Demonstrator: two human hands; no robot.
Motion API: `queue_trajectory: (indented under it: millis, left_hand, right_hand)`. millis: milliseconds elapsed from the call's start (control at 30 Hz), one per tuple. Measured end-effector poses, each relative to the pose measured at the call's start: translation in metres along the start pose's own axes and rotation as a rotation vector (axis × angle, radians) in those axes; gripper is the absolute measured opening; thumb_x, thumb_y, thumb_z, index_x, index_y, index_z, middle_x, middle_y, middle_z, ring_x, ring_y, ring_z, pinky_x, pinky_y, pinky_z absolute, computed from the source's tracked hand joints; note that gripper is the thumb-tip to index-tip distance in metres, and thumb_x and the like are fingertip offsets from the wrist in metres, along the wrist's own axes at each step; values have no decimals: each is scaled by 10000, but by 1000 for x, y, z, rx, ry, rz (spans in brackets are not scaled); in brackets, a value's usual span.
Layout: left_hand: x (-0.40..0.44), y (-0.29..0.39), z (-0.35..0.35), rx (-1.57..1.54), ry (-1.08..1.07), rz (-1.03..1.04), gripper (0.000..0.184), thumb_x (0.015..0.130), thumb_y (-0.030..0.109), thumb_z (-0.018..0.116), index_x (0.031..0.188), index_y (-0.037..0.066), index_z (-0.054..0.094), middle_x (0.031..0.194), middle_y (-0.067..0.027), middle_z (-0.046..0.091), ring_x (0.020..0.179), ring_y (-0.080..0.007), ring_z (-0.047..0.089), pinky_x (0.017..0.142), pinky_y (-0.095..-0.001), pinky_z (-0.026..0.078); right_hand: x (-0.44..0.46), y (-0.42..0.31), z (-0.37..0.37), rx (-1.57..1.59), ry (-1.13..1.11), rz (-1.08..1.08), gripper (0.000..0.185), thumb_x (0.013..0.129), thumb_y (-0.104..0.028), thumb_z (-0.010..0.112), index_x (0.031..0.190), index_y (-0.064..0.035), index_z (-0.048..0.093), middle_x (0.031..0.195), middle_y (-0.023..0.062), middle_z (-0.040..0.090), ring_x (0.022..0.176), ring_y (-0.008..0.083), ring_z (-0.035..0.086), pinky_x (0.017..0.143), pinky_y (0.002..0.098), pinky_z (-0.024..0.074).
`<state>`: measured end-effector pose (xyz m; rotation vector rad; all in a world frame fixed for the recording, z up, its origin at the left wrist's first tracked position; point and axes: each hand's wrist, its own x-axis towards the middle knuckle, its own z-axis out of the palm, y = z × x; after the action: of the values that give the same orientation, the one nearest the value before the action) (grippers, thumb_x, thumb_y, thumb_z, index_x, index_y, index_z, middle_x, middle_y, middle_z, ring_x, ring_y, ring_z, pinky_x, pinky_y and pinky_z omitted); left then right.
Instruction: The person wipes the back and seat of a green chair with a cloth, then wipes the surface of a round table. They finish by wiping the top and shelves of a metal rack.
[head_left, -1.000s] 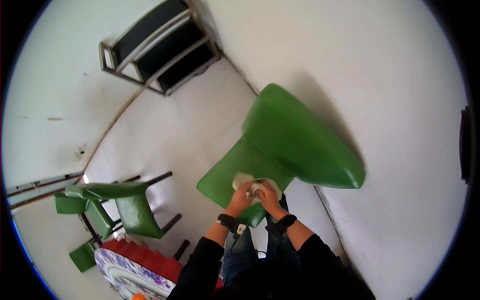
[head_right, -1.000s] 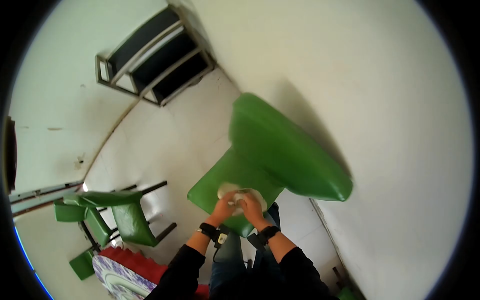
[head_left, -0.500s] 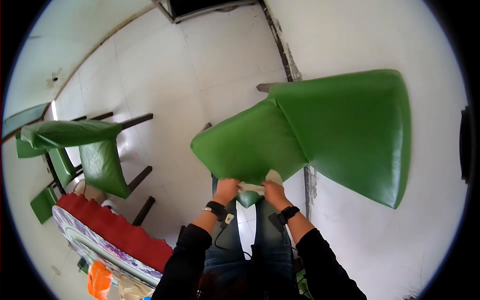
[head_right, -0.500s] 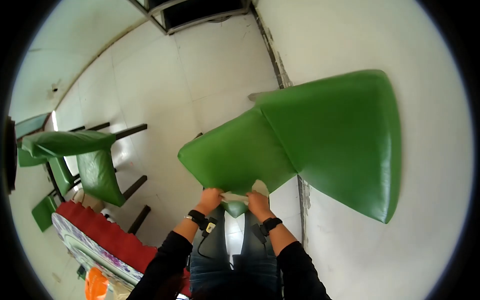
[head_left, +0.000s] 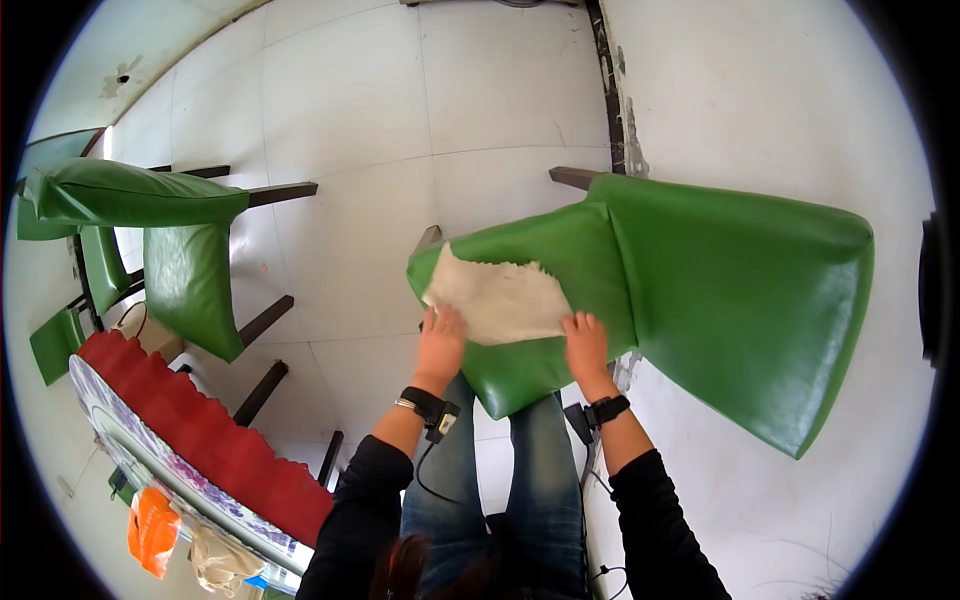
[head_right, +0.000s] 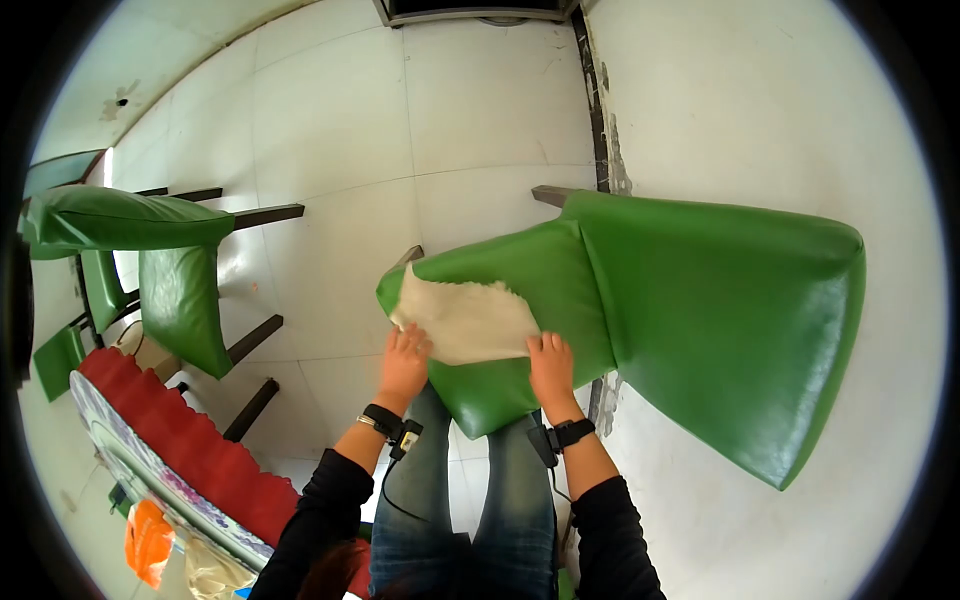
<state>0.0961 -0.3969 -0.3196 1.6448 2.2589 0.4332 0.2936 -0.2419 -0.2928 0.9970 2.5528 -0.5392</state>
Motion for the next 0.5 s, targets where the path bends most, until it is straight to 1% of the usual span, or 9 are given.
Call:
queue_trajectory:
  millis: [33, 133, 233, 267, 300, 333, 400, 433, 500]
  left_hand:
    - [-8, 1, 7, 18, -112, 1, 237, 630, 35, 485, 850, 23, 572, 976, -111, 526, 1021, -269, 442, 890, -429, 314]
    - [-25, 12, 13, -58, -170, -1, 261, 638, 57, 499, 889, 20, 564, 1007, -136, 509, 1057, -282, 418, 906, -434, 296]
    - [-29, 18, 15, -111, -119, -76, 326, 645, 44, 487, 967, 14, 527, 1057, -151, 472, 1034, -296, 426, 897, -432, 300]
    - [-27, 17, 15, -109, -125, -77, 326, 645, 44, 487, 967, 14, 527, 1057, -151, 472, 1034, -296, 426, 897, -432, 300]
    - [-22, 14, 17, -141, -121, -216, 367, 652, 33, 491, 1018, 7, 488, 1074, -156, 453, 1005, -299, 438, 871, -412, 327]
    - [-17, 11, 19, -171, -116, -353, 413, 659, 21, 496, 1069, -1, 449, 1092, -162, 434, 976, -303, 450, 845, -393, 354]
    - [-4, -2, 26, -295, -72, -443, 447, 669, 41, 514, 1101, -4, 411, 1120, -179, 414, 944, -307, 464, 801, -382, 376]
    - [2, -10, 31, -421, -20, -537, 486, 680, 61, 532, 1133, -8, 372, 1149, -196, 394, 912, -311, 477, 757, -371, 399]
    - [14, -21, 38, -534, -34, -609, 496, 688, 76, 550, 1137, -7, 356, 1136, -196, 409, 865, -297, 497, 718, -364, 413]
  right_hand:
    - [-10, 5, 15, 0, 1, -7, 347, 592, 17, 527, 930, -58, 502, 877, 107, 469, 879, 265, 462, 714, 334, 387]
    - [-32, 7, 34, -29, -85, 19, 416, 643, -13, 520, 1052, -50, 455, 984, 129, 462, 982, 268, 419, 804, 340, 350]
    - [-37, 10, 39, 125, -76, 121, 449, 697, -39, 514, 1133, -51, 405, 1051, 148, 440, 974, 276, 436, 800, 338, 368]
    - [-34, 14, 44, 256, 31, 230, 434, 713, -60, 520, 1130, -44, 405, 1039, 144, 444, 926, 268, 464, 763, 338, 388]
    - [-29, 18, 50, 387, 140, 340, 420, 728, -82, 527, 1128, -36, 404, 1027, 140, 449, 879, 259, 491, 726, 338, 407]
    - [-23, 24, 57, 392, 138, 345, 420, 728, -82, 527, 1128, -36, 404, 1027, 140, 449, 879, 259, 491, 726, 338, 407]
    - [-7, 36, 68, 618, 203, 509, 415, 722, -118, 566, 1107, -52, 429, 989, 142, 463, 751, 249, 534, 636, 335, 432]
    - [2, 36, 68, 622, 201, 514, 415, 722, -118, 566, 1107, -52, 429, 989, 142, 463, 751, 249, 534, 636, 335, 432]
    - [20, 35, 70, 712, 228, 522, 289, 696, -119, 600, 967, -59, 519, 866, 124, 515, 663, 234, 545, 579, 328, 432]
